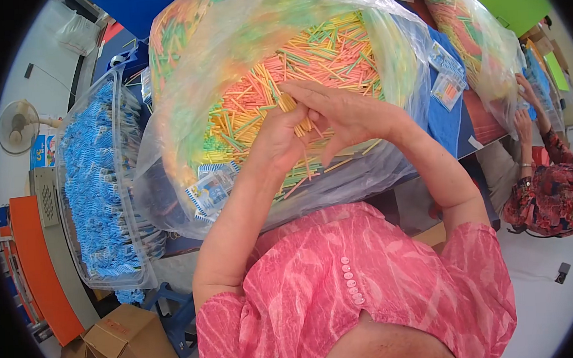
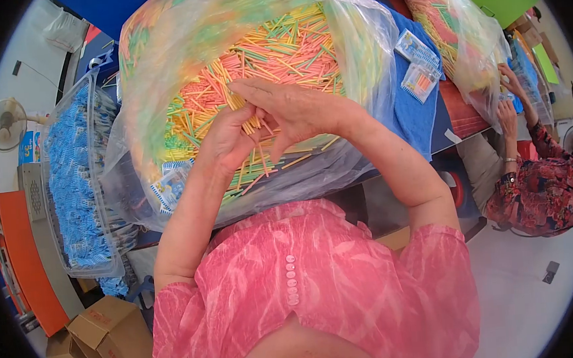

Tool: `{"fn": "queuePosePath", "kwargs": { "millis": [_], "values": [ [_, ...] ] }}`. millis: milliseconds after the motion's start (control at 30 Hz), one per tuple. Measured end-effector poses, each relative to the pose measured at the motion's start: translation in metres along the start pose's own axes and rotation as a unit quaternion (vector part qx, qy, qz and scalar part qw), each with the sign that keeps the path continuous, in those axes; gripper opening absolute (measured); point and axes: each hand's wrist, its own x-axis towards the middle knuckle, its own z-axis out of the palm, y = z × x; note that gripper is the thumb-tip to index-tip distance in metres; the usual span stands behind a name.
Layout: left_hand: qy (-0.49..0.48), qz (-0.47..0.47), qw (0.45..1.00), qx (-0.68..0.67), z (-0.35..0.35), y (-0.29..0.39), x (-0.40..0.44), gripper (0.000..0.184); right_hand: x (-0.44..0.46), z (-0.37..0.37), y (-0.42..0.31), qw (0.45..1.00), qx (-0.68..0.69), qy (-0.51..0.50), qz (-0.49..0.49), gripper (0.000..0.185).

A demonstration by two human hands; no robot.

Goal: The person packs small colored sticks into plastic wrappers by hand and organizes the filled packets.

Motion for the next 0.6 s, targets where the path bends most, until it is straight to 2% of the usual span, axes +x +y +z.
{"fn": "queuePosePath", "kwargs": {
  "millis": [67,133,167,200,233,267,367,433,467,500,533,567,600],
  "values": [
    [-0.003,-0.007,0.999,-0.032,0.0,-0.001,-0.001,0.017,-0.003,-0.002,0.001,1.0,0.0,-0.014,0.008,0.101],
    [-0.068,0.006,0.997,-0.019,0.004,-0.001,0.0,0.017,-0.001,0.0,0.0,0.999,-0.025,-0.016,0.037,0.101],
    [-0.07,0.006,0.997,-0.019,0.008,-0.002,-0.002,0.017,0.0,0.0,0.0,0.997,-0.05,-0.017,0.064,0.102],
    [-0.031,0.013,0.999,0.005,0.018,0.0,-0.007,0.018,0.0,-0.001,0.003,0.997,-0.051,-0.017,0.063,0.102],
    [0.008,0.021,0.999,0.028,0.026,0.001,-0.011,0.019,0.0,0.001,0.007,0.998,-0.058,0.007,0.005,0.1],
    [0.009,0.022,0.999,0.03,0.031,0.003,-0.014,0.019,0.0,0.002,0.01,0.996,-0.064,0.031,-0.054,0.099],
    [0.032,0.027,0.996,0.073,0.028,0.007,-0.015,0.015,0.002,0.001,0.014,0.995,-0.023,0.061,-0.077,0.098],
    [-0.012,0.03,0.966,0.256,0.006,0.004,-0.008,0.017,0.001,0.0,0.005,0.995,-0.023,0.054,-0.081,0.097],
    [-0.013,0.029,0.966,0.255,0.005,-0.003,-0.006,0.017,0.001,0.001,0.002,0.995,-0.022,0.046,-0.083,0.097],
    [0.02,0.102,0.957,0.271,0.008,-0.01,-0.005,0.019,0.001,0.001,0.002,0.995,-0.021,0.046,-0.083,0.097],
    [0.053,0.174,0.941,0.286,0.01,-0.013,-0.006,0.022,0.004,-0.001,0.003,0.989,-0.064,0.081,-0.107,0.088],
    [0.053,0.175,0.941,0.287,0.01,-0.012,-0.008,0.022,0.007,-0.002,0.001,0.979,-0.107,0.116,-0.131,0.081],
    [0.052,0.174,0.933,0.31,0.011,-0.01,-0.012,0.024,0.006,-0.001,-0.003,0.979,-0.107,0.117,-0.13,0.081]
  ]
}}
